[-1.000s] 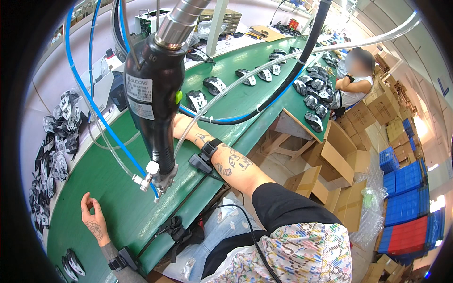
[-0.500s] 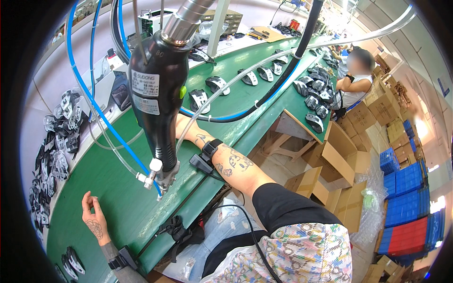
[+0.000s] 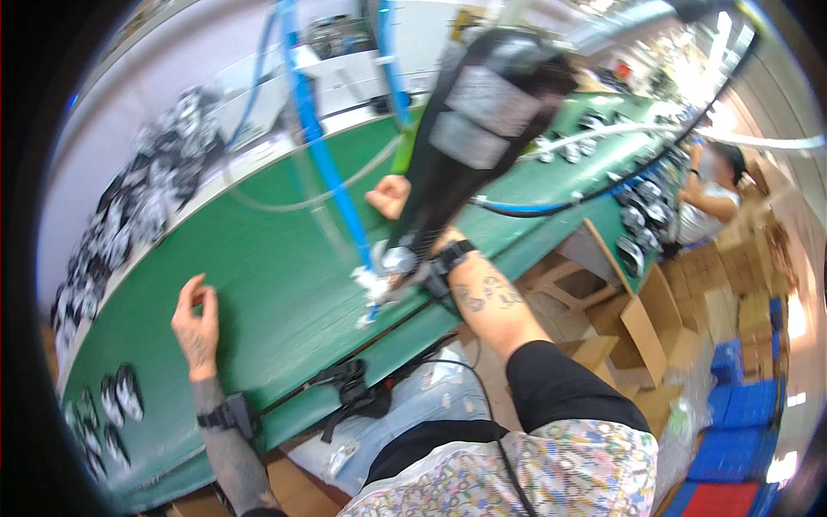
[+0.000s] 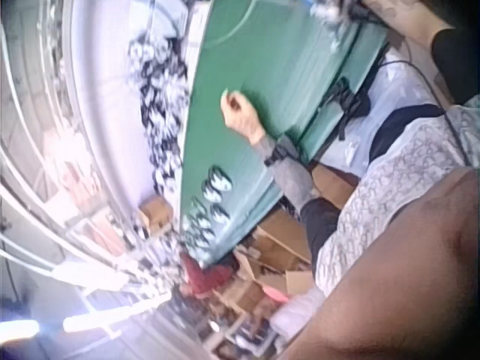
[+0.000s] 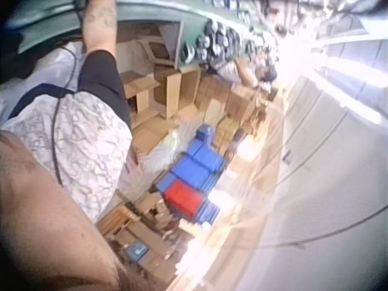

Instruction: Assembling the bottom housing and internal components of computer mice on a production line using a pneumatic screwdriver.

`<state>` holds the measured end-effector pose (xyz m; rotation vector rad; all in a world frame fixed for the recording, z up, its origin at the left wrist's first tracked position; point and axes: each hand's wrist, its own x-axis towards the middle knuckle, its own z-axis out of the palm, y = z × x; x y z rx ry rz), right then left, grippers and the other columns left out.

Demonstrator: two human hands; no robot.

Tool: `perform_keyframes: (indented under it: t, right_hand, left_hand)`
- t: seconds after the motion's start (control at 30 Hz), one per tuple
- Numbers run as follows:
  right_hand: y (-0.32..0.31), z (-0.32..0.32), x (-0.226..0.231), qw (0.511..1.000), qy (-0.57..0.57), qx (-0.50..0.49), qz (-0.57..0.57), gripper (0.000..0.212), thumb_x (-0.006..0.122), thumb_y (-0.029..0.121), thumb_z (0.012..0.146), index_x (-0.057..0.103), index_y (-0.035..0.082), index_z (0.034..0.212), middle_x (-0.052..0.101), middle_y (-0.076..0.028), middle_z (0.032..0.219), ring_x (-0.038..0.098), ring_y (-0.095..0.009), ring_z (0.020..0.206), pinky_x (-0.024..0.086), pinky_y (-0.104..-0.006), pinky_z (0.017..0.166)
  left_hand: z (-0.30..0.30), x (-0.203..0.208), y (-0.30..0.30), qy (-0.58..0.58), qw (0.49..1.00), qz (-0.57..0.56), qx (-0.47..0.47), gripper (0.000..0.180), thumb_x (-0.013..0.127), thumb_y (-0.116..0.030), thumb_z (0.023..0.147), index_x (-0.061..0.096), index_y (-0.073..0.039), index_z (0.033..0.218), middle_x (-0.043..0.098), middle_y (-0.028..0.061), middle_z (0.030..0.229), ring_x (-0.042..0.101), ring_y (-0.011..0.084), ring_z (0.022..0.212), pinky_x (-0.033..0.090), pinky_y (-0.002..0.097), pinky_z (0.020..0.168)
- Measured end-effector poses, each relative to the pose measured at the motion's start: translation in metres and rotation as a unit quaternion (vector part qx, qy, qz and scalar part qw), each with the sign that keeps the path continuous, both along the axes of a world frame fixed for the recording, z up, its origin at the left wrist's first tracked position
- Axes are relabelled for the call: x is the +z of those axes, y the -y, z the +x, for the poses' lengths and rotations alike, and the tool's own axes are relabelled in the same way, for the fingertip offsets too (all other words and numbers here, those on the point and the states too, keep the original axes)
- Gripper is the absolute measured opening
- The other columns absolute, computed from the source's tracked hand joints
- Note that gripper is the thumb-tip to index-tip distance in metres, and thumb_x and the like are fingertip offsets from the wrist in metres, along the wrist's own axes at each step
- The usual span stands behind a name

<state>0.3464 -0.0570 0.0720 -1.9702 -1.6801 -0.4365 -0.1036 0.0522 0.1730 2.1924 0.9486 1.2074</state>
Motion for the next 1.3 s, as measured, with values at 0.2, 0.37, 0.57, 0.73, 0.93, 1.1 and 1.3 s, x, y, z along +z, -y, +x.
perform_keyframes:
  t: [0.2, 0.37, 0.57, 0.73, 0.93, 1.1, 1.3]
  right_hand:
    - [-0.007, -0.142, 0.093, 0.931, -0.335, -0.049, -0.137, 0.03, 0.067, 0.034, 0.078, 0.063, 0.005, 0.081, 0.057, -0.005, 0.061, 0.052, -0.012, 0.055, 0.044, -0.0277, 0.054]
    - [0.001, -0.12, 0.069, 0.965, -0.261, 0.021, -0.022, 0.029, 0.068, 0.033, 0.078, 0.061, 0.005, 0.078, 0.052, -0.005, 0.057, 0.047, -0.012, 0.053, 0.041, -0.0285, 0.053]
    - [0.0, -0.135, 0.081, 0.957, -0.28, -0.037, -0.061, 0.028, 0.067, 0.036, 0.077, 0.064, 0.009, 0.081, 0.061, -0.008, 0.065, 0.059, -0.019, 0.062, 0.046, -0.0314, 0.062]
    - [-0.002, -0.128, 0.076, 0.961, -0.262, -0.057, -0.071, 0.029, 0.066, 0.036, 0.078, 0.064, 0.007, 0.081, 0.062, -0.008, 0.067, 0.058, -0.018, 0.061, 0.046, -0.0312, 0.061]
    - [-0.003, -0.134, 0.084, 0.95, -0.304, -0.002, -0.078, 0.026, 0.067, 0.031, 0.08, 0.061, 0.005, 0.08, 0.056, -0.005, 0.062, 0.05, -0.012, 0.058, 0.043, -0.0288, 0.056]
    - [0.003, -0.125, 0.082, 0.97, -0.235, 0.044, -0.047, 0.026, 0.067, 0.031, 0.08, 0.061, 0.005, 0.081, 0.054, -0.005, 0.061, 0.049, -0.012, 0.057, 0.043, -0.0287, 0.055]
    - [0.001, -0.124, 0.079, 0.967, -0.245, 0.006, -0.068, 0.028, 0.065, 0.032, 0.081, 0.061, 0.005, 0.081, 0.054, -0.005, 0.061, 0.05, -0.012, 0.058, 0.043, -0.0296, 0.055]
  left_hand:
    - [-0.074, -0.008, 0.004, -0.036, 0.997, -0.006, 0.074, 0.021, 0.059, -0.006, 0.082, 0.06, -0.004, 0.103, 0.063, 0.008, 0.08, 0.06, 0.0153, 0.072, 0.048, 0.0277, 0.069]
    - [-0.062, -0.006, 0.002, -0.024, 0.998, -0.019, 0.05, 0.019, 0.058, -0.006, 0.083, 0.059, -0.003, 0.103, 0.063, 0.0084, 0.08, 0.061, 0.0159, 0.072, 0.048, 0.0277, 0.069]
    - [-0.068, -0.008, 0.003, -0.039, 0.998, -0.013, 0.041, 0.017, 0.056, -0.006, 0.085, 0.059, -0.003, 0.102, 0.064, 0.0097, 0.082, 0.062, 0.0172, 0.073, 0.048, 0.0281, 0.069]
    - [-0.066, -0.008, 0.002, -0.035, 0.998, -0.04, 0.022, 0.016, 0.052, -0.005, 0.087, 0.058, -0.003, 0.102, 0.065, 0.0073, 0.078, 0.062, 0.0169, 0.072, 0.048, 0.0276, 0.068]
    - [-0.07, -0.009, 0.002, -0.045, 0.998, 0.005, 0.037, 0.02, 0.056, -0.005, 0.083, 0.059, -0.003, 0.103, 0.063, 0.0075, 0.082, 0.061, 0.0155, 0.07, 0.049, 0.0274, 0.067]
    - [-0.063, -0.006, 0.002, -0.035, 0.999, -0.002, 0.033, 0.022, 0.059, -0.003, 0.08, 0.06, -0.004, 0.102, 0.062, 0.0074, 0.081, 0.06, 0.015, 0.07, 0.048, 0.0273, 0.067]
    - [-0.065, -0.005, 0.002, -0.043, 0.998, 0.007, 0.04, 0.022, 0.058, -0.003, 0.08, 0.06, -0.004, 0.102, 0.062, 0.0079, 0.081, 0.06, 0.0153, 0.07, 0.048, 0.0275, 0.067]
